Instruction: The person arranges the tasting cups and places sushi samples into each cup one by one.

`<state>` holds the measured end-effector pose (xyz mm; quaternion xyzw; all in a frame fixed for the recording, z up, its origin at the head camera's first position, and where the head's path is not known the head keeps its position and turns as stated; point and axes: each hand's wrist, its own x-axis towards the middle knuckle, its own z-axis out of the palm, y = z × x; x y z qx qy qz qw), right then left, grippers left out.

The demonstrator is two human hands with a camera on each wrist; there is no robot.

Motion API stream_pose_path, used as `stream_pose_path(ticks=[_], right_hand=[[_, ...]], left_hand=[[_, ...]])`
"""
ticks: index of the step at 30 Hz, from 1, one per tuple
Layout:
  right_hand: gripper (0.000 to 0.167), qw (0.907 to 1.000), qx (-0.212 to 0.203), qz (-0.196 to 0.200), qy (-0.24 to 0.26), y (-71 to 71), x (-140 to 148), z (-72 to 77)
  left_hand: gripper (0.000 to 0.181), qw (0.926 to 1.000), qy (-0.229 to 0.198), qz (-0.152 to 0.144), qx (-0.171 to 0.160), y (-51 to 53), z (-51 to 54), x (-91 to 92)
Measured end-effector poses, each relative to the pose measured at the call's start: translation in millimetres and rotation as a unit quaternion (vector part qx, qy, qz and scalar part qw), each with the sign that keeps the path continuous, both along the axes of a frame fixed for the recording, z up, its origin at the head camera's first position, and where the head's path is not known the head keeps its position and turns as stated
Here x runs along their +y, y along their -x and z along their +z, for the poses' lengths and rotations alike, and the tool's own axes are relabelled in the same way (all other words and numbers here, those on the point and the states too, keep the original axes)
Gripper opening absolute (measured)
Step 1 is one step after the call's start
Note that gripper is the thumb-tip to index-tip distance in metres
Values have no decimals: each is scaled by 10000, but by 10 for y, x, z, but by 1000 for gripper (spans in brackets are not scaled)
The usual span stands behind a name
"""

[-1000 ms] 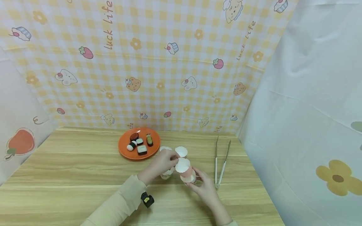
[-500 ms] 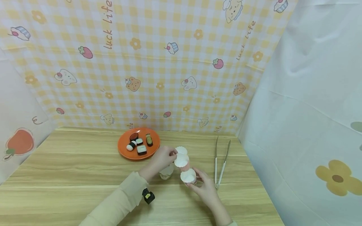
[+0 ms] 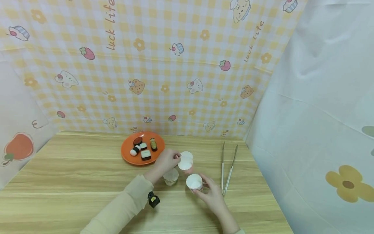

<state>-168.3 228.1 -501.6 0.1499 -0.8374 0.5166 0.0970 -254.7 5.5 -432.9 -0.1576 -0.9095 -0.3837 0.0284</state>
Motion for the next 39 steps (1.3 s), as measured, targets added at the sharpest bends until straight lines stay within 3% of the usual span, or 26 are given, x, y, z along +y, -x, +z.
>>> stream_pose_path(ticks=[2, 9, 18, 28, 35, 39], right_hand=[[63, 10000, 11, 17, -14, 5, 8, 4], [60, 9999, -34, -11, -169, -168, -114, 339], [59, 9991, 354, 191, -112, -167, -97, 332], [60, 9986, 455, 218, -168, -182, -93, 363], [61, 9992, 378, -27, -108, -72, -7, 139], [62, 9991, 408, 4, -107, -47, 33, 83]], left_hand=[[11, 10000, 60, 33, -58, 17, -11, -5], [11, 9995, 195, 66, -224, 42, -42, -7], [9, 9989, 383, 3, -271, 38, -71, 19], [8, 9969, 548, -95, -555, 22, -111, 69], [9, 9968, 641, -180, -433, -9, -143, 93], [10, 9966, 721, -191, -343, -29, -152, 106]])
